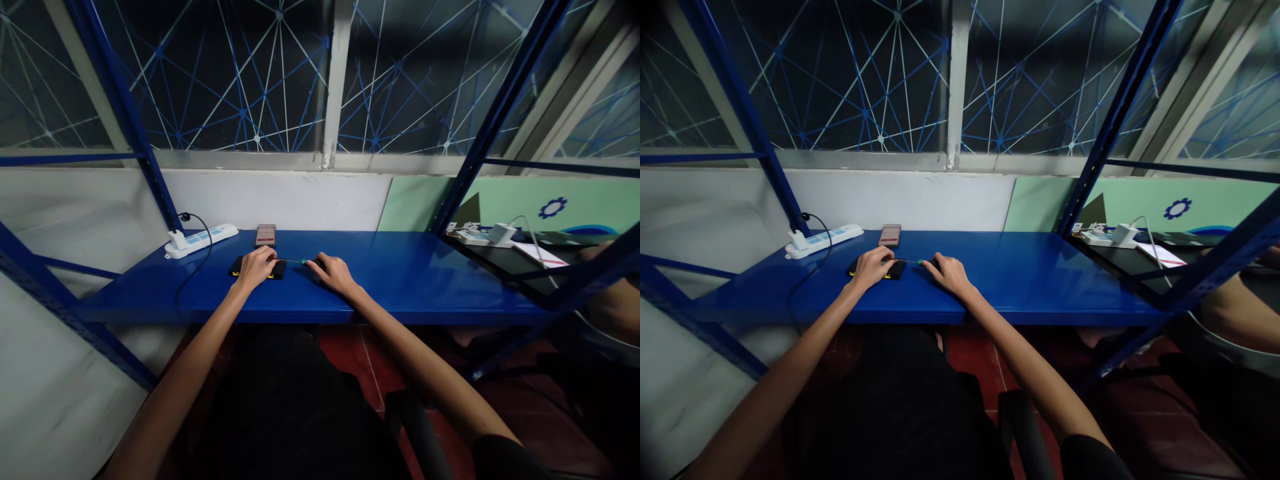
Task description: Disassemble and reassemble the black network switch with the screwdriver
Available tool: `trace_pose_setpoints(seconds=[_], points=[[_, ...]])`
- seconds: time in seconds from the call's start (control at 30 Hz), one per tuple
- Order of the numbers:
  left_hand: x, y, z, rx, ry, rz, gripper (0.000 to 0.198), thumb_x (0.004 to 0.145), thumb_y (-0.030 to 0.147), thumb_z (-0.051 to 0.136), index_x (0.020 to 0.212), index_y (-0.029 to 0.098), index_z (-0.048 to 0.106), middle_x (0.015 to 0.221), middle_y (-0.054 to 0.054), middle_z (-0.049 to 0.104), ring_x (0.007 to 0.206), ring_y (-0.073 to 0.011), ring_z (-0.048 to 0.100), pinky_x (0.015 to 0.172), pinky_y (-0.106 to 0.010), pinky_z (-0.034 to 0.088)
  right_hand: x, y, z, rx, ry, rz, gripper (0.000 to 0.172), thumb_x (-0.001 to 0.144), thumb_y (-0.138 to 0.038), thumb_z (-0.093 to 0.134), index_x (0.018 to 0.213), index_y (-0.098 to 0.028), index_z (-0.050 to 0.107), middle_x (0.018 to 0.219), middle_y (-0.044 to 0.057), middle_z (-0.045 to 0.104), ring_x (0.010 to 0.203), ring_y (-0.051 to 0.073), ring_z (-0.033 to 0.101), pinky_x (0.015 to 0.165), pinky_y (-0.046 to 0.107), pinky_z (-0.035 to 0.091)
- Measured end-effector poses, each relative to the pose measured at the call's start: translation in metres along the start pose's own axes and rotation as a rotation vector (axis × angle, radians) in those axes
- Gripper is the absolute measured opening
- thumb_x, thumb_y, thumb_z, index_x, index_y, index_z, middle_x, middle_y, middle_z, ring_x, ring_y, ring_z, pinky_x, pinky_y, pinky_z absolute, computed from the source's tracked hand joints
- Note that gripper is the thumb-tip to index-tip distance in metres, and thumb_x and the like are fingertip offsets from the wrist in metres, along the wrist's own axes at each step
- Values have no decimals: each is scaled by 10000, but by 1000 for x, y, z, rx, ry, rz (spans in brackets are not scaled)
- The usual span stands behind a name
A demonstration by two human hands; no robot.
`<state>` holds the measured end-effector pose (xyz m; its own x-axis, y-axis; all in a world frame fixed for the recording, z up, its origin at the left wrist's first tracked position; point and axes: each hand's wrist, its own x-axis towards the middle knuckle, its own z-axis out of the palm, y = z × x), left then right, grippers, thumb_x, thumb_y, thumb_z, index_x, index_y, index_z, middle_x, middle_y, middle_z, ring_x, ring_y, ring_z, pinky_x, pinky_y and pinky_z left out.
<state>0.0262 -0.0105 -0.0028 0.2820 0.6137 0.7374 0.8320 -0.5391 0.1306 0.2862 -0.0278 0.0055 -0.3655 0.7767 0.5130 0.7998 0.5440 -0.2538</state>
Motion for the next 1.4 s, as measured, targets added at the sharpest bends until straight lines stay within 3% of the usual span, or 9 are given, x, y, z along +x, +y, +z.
trace_pose_setpoints(seconds=[0.37,0.63,1.4], points=[[-1,0,1,-7,-6,-13,84,837,175,577,853,222,645,862,-28,707,813,-184,667,686,-255,479,0,-1,0,-17,-7,1,414,987,-558,382,895,-204,576,752,49,679,699,182,630,606,251,296],[-1,1,1,5,9,-5,186,833,165,575,979,216,677,885,-29,718,821,-193,674,670,-255,481,-1,-2,-1,-24,-12,2,408,988,-553,388,881,-204,571,743,45,677,684,180,627,591,250,278],[-1,3,0,83,-1,42,194,874,160,513,938,194,694,948,-64,727,886,-207,683,707,-275,514,0,-4,0,-54,-7,-10,405,986,-557,395,881,-208,571,774,51,690,710,188,643,591,259,272]])
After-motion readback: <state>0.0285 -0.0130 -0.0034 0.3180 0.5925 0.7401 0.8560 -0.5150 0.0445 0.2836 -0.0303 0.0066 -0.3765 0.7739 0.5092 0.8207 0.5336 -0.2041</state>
